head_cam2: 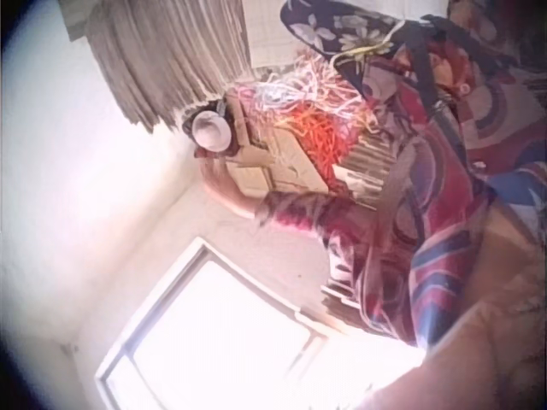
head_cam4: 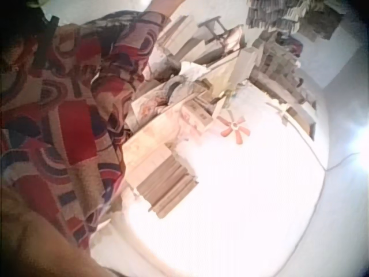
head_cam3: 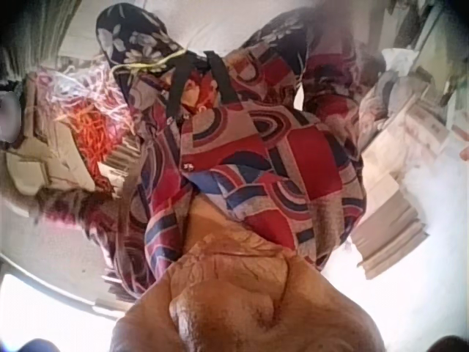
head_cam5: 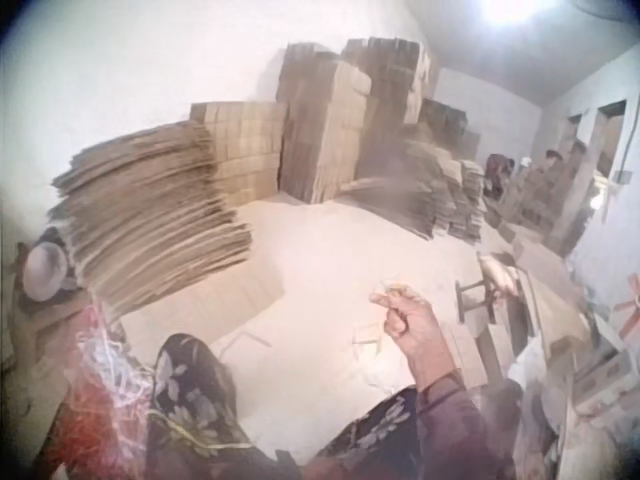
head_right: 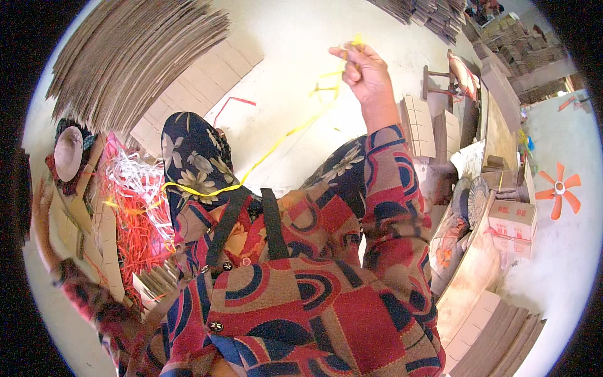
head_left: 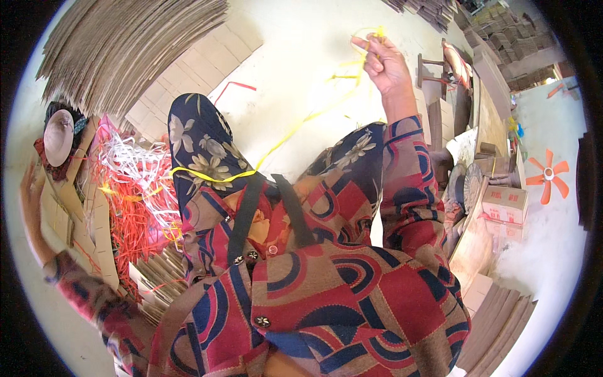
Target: The person gathers flat cardboard pieces from a stack, aligns them, and wraps a yellow plastic strip around the bundle multiple times. They tie the strip to secure the bundle and then place it on a nearby stack of finished bundles.
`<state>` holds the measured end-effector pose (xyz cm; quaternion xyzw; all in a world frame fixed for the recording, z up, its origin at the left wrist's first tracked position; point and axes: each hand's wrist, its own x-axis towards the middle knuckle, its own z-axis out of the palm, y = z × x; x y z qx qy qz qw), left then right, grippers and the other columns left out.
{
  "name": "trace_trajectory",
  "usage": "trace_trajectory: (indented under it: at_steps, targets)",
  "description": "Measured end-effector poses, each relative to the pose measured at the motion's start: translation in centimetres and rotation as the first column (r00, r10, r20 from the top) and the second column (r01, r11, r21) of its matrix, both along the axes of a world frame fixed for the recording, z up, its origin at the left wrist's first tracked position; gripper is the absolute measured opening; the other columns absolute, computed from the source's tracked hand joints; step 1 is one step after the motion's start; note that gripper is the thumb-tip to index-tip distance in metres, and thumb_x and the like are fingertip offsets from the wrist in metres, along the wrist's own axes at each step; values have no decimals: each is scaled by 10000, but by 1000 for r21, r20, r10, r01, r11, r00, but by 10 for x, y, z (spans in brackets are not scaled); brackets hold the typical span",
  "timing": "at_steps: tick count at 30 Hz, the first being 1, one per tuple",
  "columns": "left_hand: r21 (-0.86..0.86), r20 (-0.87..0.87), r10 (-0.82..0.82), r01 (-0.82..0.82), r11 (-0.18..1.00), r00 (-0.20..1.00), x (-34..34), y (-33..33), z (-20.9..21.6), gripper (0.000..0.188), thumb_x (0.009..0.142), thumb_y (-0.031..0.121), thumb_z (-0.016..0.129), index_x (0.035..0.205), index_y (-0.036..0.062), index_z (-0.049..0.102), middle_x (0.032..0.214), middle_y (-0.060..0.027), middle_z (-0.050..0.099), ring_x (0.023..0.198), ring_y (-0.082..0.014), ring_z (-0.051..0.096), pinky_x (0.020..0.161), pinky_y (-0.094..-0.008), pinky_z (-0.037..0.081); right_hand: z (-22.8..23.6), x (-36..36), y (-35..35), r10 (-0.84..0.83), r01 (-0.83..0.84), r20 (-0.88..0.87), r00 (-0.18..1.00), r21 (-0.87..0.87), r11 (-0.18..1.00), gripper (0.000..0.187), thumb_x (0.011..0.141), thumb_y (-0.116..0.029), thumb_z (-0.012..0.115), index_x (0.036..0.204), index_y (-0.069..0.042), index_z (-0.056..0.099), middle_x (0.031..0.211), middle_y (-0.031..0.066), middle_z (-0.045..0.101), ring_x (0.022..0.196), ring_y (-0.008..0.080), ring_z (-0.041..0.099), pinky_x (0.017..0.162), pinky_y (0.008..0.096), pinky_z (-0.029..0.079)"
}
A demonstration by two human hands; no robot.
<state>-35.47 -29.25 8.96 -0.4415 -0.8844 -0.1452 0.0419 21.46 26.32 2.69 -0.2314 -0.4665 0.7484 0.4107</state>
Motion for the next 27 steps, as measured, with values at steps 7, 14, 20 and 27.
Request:
trace_trajectory:
  at_steps: [7,14,20,27]
  targets:
    - [651,624,-706,277,707,335,307,301,-26,753,707,155,729,1344,-25,370,1279,-202,495,1225,-274,449,1055,-383,313,17,-65,-75,109,-117,79,991,93,989,94,809,-28,627,893,12,642,853,133,681,381,37,394,339,180,321]
    - [778,627,-775,-18,627,85,370,368,-70,311,800,14,605,1102,-46,562,888,-71,638,764,-119,605,668,-223,479,22,-84,-109,166,-185,204,965,80,979,171,804,-80,649,917,48,647,649,47,611,379,24,381,329,182,279]
    - [732,663,-738,-314,604,127,346,344,-75,219,818,-21,484,999,-58,602,739,-33,605,464,-52,407,415,-193,325,21,-82,-113,251,-247,47,967,-73,966,219,896,-169,533,948,31,605,835,171,648,371,24,324,341,171,290]
    - [696,673,-737,-386,605,59,284,290,-120,340,897,232,563,1066,-62,587,689,5,580,419,-21,273,382,-176,216,16,-86,-104,374,-444,-310,874,-197,874,316,950,-256,441,956,38,557,911,243,615,407,34,355,389,164,347]
